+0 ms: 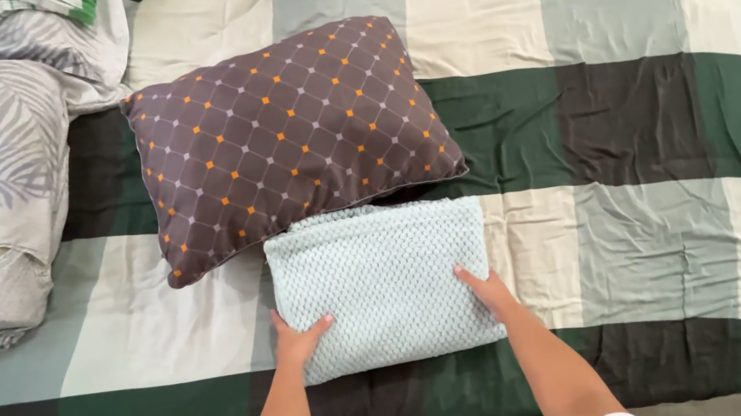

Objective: The person folds a green and white striped towel on a bed, then places it on the bed. The person also picks up and moves a light blue folded towel on the bed.

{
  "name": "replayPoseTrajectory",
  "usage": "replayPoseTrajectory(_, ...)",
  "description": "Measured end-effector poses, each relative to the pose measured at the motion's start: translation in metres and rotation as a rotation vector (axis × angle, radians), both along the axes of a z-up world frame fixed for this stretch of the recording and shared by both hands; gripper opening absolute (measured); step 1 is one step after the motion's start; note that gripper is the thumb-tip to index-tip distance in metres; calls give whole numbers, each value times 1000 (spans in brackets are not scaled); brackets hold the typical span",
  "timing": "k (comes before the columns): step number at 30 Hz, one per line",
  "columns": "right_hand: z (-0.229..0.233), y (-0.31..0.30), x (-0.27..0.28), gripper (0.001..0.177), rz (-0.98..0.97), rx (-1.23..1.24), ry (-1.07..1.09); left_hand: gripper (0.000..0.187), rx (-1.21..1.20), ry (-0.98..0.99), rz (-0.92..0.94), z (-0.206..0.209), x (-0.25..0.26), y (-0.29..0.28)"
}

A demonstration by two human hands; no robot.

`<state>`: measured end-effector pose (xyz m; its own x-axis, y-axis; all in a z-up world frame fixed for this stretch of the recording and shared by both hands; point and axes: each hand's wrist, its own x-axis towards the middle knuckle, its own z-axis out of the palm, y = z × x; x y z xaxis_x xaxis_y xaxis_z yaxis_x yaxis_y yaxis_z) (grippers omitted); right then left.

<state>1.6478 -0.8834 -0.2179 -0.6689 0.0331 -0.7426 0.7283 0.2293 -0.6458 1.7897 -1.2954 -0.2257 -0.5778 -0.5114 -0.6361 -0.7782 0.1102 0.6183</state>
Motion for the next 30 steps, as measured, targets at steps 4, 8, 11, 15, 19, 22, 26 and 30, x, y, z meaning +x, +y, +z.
replayPoseTrajectory(4,3,-1,1,101,-9,33,-38,137,157,-83,7,-8,3,-14)
replayPoseTrajectory(8,25,4,0,98,32,1,-316,113,511,-184,44,7,6,-15)
replayPoseTrajectory(11,37,6,-1,92,2,-144,-393,102,711,-167,95,49,2,-11)
replayPoseTrajectory(15,83,-2,-13,82,-37,-229,-220,87,934,-33,170,94,-5,-12)
replayPoseTrajectory(19,145,-18,-33,82,33,-231,-44,81,989,92,198,141,3,-29)
replayPoseTrajectory(22,164,-27,-58,83,118,-156,202,78,1011,245,212,188,20,-42)
replayPoseTrajectory(26,216,-79,-82,84,219,-372,379,79,908,435,255,232,51,-64)
replayPoseTrajectory(30,269,-168,-95,78,384,-367,481,85,851,653,323,260,77,-91)
